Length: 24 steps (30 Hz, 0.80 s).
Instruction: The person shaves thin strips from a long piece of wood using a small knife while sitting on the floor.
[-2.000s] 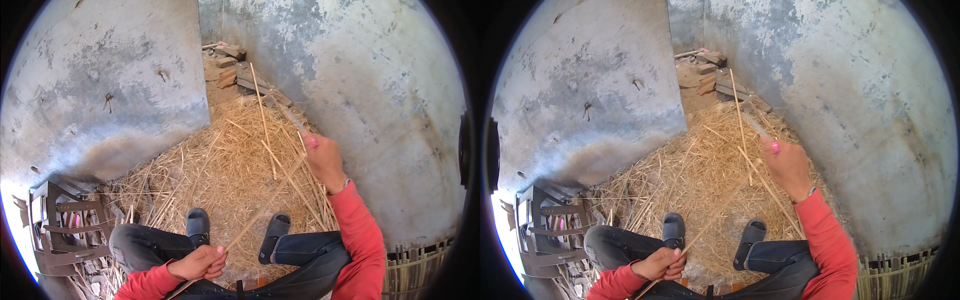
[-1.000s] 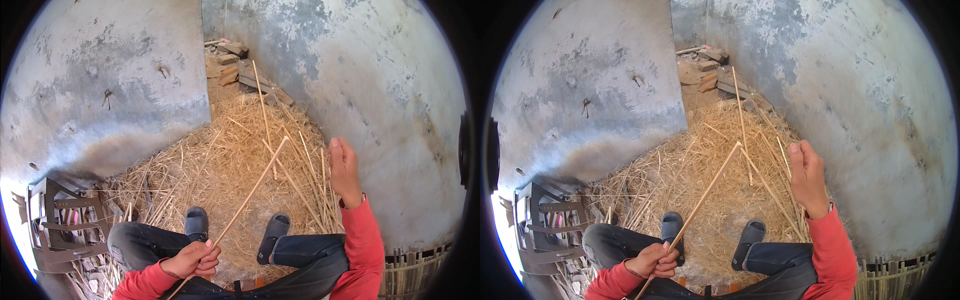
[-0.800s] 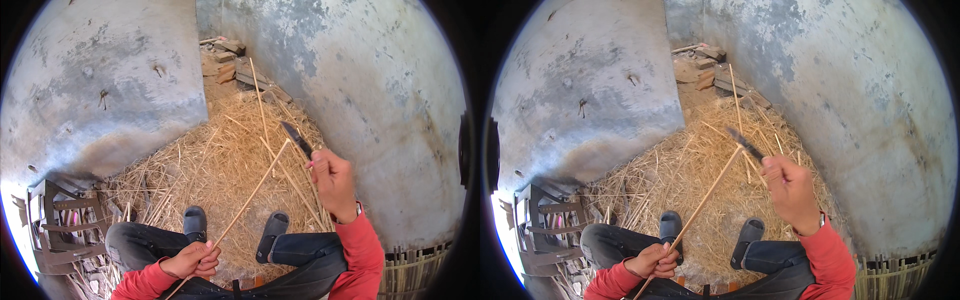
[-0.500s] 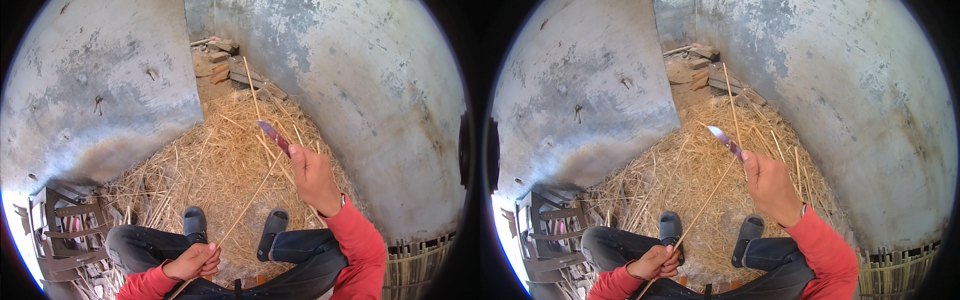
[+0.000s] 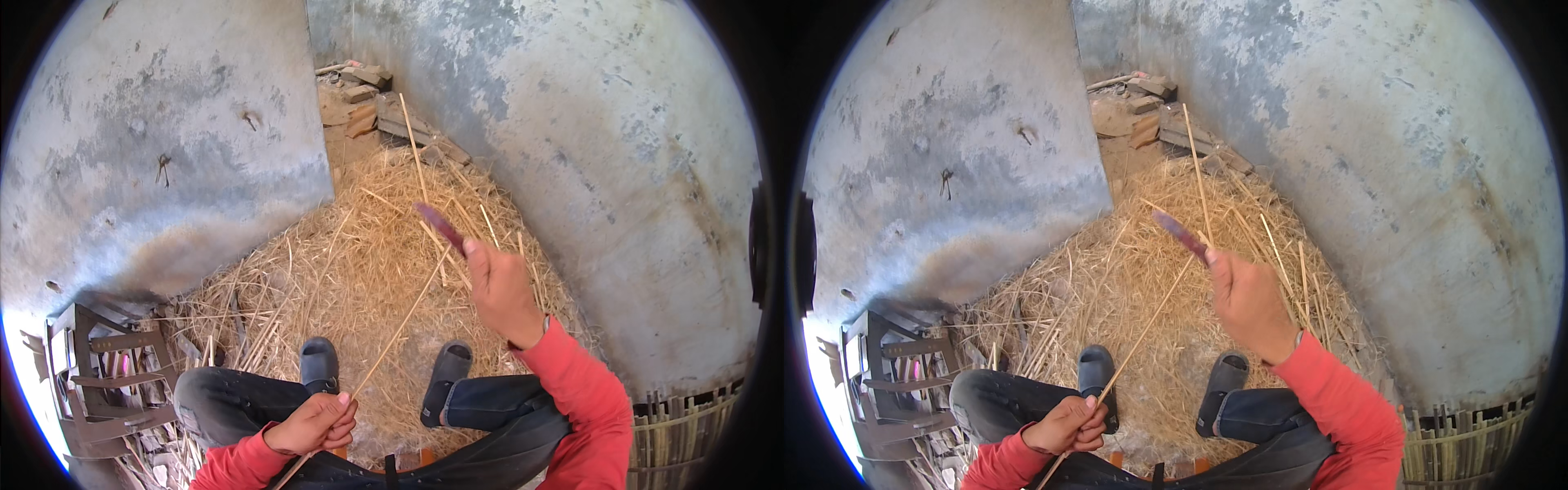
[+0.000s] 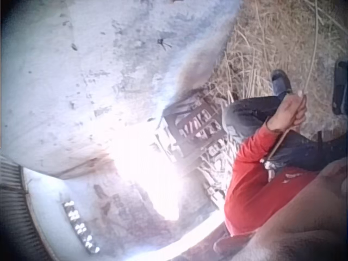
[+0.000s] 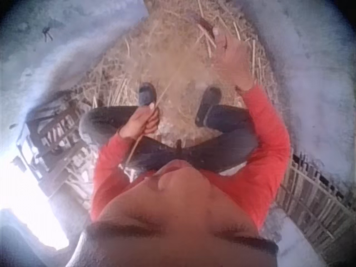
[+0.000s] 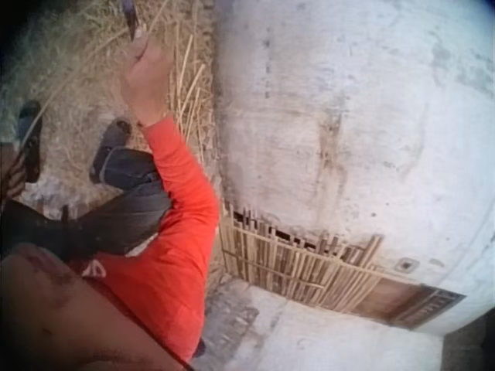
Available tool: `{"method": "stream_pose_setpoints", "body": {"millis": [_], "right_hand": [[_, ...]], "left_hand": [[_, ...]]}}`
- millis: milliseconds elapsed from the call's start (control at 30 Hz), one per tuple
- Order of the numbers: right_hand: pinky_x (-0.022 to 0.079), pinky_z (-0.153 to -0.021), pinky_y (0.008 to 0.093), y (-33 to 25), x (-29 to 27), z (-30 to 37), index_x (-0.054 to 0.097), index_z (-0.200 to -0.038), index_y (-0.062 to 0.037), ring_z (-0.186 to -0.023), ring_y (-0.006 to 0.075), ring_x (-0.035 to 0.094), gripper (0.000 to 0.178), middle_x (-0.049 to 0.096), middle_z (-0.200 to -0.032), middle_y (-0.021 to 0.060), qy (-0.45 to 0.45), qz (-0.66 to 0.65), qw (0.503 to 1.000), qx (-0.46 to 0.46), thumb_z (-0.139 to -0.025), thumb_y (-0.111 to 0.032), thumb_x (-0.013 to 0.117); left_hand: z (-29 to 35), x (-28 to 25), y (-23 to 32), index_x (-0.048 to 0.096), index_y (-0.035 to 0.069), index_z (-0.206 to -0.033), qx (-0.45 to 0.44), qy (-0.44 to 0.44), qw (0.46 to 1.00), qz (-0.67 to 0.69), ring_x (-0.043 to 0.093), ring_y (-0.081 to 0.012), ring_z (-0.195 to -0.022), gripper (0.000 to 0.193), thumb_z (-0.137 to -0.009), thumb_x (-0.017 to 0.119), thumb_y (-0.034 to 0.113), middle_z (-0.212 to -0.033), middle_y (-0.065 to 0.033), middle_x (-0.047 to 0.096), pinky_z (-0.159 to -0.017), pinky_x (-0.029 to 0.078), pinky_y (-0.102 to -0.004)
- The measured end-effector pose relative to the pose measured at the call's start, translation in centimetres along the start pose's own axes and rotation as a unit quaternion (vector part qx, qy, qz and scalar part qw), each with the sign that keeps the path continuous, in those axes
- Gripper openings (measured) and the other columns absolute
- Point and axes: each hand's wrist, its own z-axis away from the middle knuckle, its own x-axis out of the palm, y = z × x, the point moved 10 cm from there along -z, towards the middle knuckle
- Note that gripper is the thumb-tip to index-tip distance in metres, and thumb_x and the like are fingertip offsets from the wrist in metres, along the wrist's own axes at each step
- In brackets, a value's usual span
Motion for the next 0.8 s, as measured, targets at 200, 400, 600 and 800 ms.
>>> {"method": "stream_pose_setpoints", "body": {"millis": [200,400,600,800], "right_hand": [[0.039,-0.047,0.046,-1.7,2.8,1.1,0.062,-0.083,-0.0003,-0.047,0.0361,0.054,0.039,0.053,-0.058,0.0209,-0.086,-0.017,0.996,-0.009,-0.109,-0.025,0.049],[0.035,-0.048,0.0455,-1.4,3.0,1.9,0.056,-0.077,0.0,-0.045,0.0276,0.047,0.042,0.043,-0.056,0.0184,-0.062,-0.061,0.996,-0.004,-0.109,-0.026,0.047],[0.038,-0.049,0.0466,-0.4,2.0,0.6,0.058,-0.08,0.0006,-0.048,0.0367,0.049,0.04,0.051,-0.058,0.0206,-0.039,-0.063,0.994,0.075,-0.108,-0.026,0.049],[0.037,-0.045,0.0404,-5.1,6.4,4.6,0.06,-0.079,-0.0007,-0.042,0.023,0.046,0.044,0.047,-0.053,0.013,-0.154,-0.153,0.976,-0.023,-0.109,-0.03,0.05]], "left_hand": [[-0.1,-0.3,0.2,0.037,0.01,-0.073,-0.001,0.022,1.0,-0.009,0.022,-0.0086,-0.046,0.054,-0.112,0.034,0.048,-0.059,0.0029,0.026,-0.044,0.022,-0.0252],[-0.2,0.0,0.7,0.037,0.011,-0.073,0.013,0.02,1.0,-0.013,0.022,-0.0085,-0.045,0.054,-0.112,0.034,0.048,-0.058,0.0027,0.026,-0.042,0.021,-0.0253],[0.2,0.0,1.2,0.036,0.011,-0.075,0.028,0.011,1.0,-0.007,0.02,-0.0083,-0.048,0.053,-0.113,0.033,0.047,-0.06,0.0032,0.025,-0.046,0.022,-0.0254],[-0.1,-0.2,1.6,0.037,0.012,-0.075,0.03,-0.015,0.999,0.021,0.02,-0.0066,-0.046,0.054,-0.113,0.031,0.05,-0.059,0.0041,0.025,-0.042,0.019,-0.0246]]}}
